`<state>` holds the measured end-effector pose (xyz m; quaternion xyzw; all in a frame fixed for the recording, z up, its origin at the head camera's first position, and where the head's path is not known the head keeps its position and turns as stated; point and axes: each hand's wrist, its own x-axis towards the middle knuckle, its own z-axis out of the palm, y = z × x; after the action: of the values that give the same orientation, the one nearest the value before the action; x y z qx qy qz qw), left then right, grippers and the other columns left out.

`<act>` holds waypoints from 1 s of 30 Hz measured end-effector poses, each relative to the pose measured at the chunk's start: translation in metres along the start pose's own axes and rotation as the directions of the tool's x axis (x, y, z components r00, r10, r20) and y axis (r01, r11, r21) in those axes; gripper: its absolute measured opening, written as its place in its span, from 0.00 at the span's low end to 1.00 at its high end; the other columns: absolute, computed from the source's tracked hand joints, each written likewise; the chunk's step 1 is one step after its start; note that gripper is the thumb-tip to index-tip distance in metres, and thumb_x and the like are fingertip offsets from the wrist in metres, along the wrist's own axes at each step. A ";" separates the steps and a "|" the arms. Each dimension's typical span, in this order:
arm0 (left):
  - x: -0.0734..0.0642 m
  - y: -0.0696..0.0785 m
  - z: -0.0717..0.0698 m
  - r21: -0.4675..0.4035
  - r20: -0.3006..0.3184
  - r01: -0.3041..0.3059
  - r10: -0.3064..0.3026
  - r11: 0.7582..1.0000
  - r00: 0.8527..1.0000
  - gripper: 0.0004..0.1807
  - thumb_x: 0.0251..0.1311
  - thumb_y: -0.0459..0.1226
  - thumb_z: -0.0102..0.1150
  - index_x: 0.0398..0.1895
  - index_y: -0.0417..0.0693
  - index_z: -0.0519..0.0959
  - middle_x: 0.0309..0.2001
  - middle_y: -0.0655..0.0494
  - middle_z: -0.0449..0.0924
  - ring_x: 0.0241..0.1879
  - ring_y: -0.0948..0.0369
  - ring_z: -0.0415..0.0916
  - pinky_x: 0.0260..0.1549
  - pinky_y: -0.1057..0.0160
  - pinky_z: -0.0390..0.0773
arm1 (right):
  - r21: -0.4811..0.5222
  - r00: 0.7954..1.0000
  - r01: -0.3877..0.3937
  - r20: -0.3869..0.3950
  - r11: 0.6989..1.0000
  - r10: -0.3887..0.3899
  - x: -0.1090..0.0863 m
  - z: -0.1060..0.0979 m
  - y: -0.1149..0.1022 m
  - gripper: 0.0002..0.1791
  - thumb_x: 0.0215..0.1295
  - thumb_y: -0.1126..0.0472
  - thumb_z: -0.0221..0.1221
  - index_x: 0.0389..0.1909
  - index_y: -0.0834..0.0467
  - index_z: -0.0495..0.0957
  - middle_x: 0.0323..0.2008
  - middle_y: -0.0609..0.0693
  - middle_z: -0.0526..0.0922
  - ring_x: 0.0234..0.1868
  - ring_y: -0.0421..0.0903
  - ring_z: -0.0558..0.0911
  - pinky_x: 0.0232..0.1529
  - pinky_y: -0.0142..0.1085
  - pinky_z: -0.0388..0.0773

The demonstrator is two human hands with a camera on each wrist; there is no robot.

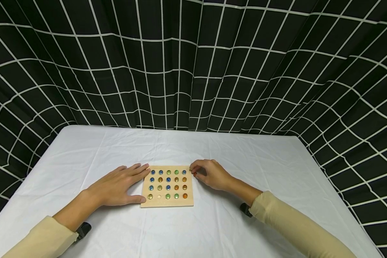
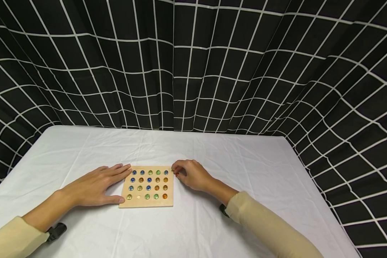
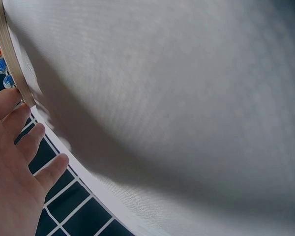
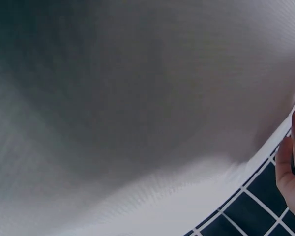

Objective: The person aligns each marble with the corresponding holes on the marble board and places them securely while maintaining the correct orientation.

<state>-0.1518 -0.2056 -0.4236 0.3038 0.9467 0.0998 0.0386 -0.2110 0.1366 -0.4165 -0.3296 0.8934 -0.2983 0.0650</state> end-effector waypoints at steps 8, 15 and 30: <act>0.000 0.000 0.000 0.004 0.003 0.001 -0.001 1.000 1.000 0.53 0.56 0.75 0.47 0.76 0.50 0.62 0.76 0.54 0.58 0.74 0.48 0.57 0.65 0.38 0.61 | 0.043 0.999 0.040 -0.021 0.998 -0.039 0.001 -0.003 -0.008 0.16 0.59 0.73 0.67 0.48 0.60 0.81 0.39 0.46 0.88 0.45 0.42 0.84 0.59 0.45 0.76; 0.000 0.001 -0.001 0.001 0.008 0.002 -0.002 1.000 1.000 0.53 0.56 0.75 0.47 0.76 0.50 0.62 0.76 0.54 0.57 0.74 0.47 0.57 0.66 0.38 0.61 | 0.059 0.998 0.064 0.020 0.996 -0.066 0.005 0.000 -0.021 0.16 0.62 0.72 0.65 0.50 0.60 0.81 0.40 0.46 0.87 0.47 0.41 0.83 0.60 0.44 0.74; 0.000 0.001 -0.001 -0.005 0.006 -0.004 0.004 1.000 1.000 0.53 0.56 0.75 0.46 0.76 0.50 0.62 0.76 0.53 0.58 0.74 0.47 0.57 0.65 0.38 0.61 | 0.120 0.986 0.141 0.075 0.983 -0.151 0.016 0.017 -0.046 0.15 0.64 0.71 0.64 0.51 0.62 0.80 0.42 0.47 0.87 0.45 0.38 0.82 0.53 0.38 0.79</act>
<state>-0.1516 -0.2051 -0.4220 0.3060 0.9457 0.1015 0.0420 -0.1930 0.0901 -0.4024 -0.4024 0.8447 -0.3386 0.0990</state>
